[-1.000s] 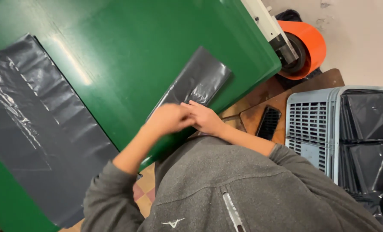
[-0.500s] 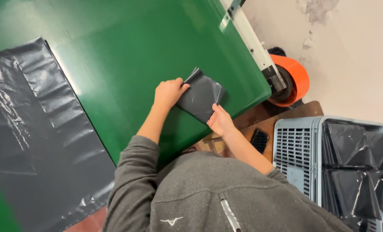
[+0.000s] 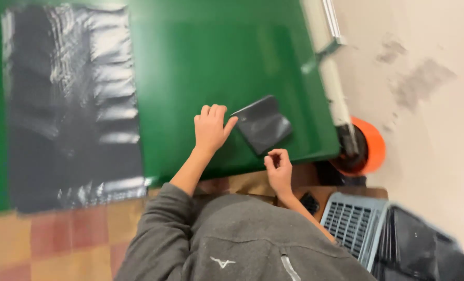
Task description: Fold plastic bags on a conveyor belt and place them into a storage crate.
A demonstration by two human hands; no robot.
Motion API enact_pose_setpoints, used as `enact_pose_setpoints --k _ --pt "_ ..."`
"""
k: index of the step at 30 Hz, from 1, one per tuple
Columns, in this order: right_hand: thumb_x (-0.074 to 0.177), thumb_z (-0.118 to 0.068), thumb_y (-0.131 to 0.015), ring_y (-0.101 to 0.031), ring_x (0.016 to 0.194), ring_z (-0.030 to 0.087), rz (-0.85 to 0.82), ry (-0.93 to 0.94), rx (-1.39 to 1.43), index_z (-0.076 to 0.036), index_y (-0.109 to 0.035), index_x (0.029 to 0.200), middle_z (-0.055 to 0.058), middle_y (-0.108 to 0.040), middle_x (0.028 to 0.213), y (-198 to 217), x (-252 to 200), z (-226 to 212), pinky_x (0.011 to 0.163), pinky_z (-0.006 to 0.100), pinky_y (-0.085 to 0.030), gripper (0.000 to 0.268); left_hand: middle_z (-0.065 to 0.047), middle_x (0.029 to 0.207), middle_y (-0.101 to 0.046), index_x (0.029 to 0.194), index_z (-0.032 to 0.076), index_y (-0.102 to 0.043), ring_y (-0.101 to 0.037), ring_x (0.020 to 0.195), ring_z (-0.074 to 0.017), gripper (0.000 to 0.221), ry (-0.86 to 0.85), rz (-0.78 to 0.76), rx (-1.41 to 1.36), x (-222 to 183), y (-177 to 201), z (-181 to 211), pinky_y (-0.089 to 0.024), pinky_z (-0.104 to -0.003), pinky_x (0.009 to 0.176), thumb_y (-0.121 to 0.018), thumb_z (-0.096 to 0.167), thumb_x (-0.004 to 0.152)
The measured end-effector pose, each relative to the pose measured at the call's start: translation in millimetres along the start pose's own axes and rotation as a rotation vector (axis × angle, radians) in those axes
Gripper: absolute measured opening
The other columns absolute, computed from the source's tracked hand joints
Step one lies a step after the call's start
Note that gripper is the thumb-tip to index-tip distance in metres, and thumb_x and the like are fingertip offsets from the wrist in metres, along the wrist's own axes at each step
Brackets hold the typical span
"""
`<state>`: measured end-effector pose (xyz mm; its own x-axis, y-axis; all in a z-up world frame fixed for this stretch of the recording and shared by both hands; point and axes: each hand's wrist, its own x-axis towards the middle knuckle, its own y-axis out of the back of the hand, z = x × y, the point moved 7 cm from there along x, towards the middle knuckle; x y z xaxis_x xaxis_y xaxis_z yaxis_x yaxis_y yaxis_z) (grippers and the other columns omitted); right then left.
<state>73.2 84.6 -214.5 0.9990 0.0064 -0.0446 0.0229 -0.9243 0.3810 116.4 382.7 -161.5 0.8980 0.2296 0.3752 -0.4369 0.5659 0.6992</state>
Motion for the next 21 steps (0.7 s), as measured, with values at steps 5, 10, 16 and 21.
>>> enact_pose_setpoints --k 5,10,16,21 --pt "0.084 -0.005 -0.077 -0.061 0.11 0.033 -0.482 0.723 -0.295 -0.006 -0.062 0.117 0.014 -0.063 0.116 -117.0 -45.7 -136.6 0.095 0.043 -0.051 0.036 -0.009 0.133 -0.058 0.131 0.008 -0.058 -0.049 0.131 -0.0325 0.066 0.163 0.13 0.123 -116.3 105.9 -64.4 -0.039 -0.054 0.101 -0.074 0.054 0.086" --pt "0.078 -0.012 -0.076 -0.045 0.141 0.041 -0.905 1.233 -0.44 -0.002 -0.055 0.139 0.019 -0.051 0.146 -227.7 -115.7 -176.9 0.119 0.052 -0.038 0.065 -0.015 0.155 -0.044 0.147 0.002 -0.048 -0.032 0.15 -0.0373 0.1 0.317 0.128 0.332 -213.1 193.4 -122.7 -0.026 -0.066 0.117 -0.078 0.064 0.074" --pt "0.088 -0.018 -0.064 -0.038 0.149 0.038 -0.848 1.578 -0.797 -0.007 -0.048 0.151 0.017 -0.042 0.159 -322.5 -149.7 -186.3 0.123 0.052 -0.032 0.066 -0.011 0.162 -0.039 0.151 0.009 -0.047 -0.027 0.153 -0.0333 0.102 0.353 -0.163 0.685 -250.0 216.0 -184.3 -0.025 -0.069 0.114 -0.075 0.06 0.067" --pt "0.085 -0.019 -0.061 -0.05 0.132 0.034 -0.759 1.608 -0.86 -0.011 -0.054 0.147 0.016 -0.052 0.146 -358.2 -154.9 -187.2 0.107 0.052 -0.04 0.062 -0.003 0.156 -0.049 0.147 0.018 -0.055 -0.038 0.15 -0.026 0.053 0.115 -0.009 0.879 -244.6 229.7 -224.9 -0.032 -0.06 0.114 -0.059 0.026 0.094"
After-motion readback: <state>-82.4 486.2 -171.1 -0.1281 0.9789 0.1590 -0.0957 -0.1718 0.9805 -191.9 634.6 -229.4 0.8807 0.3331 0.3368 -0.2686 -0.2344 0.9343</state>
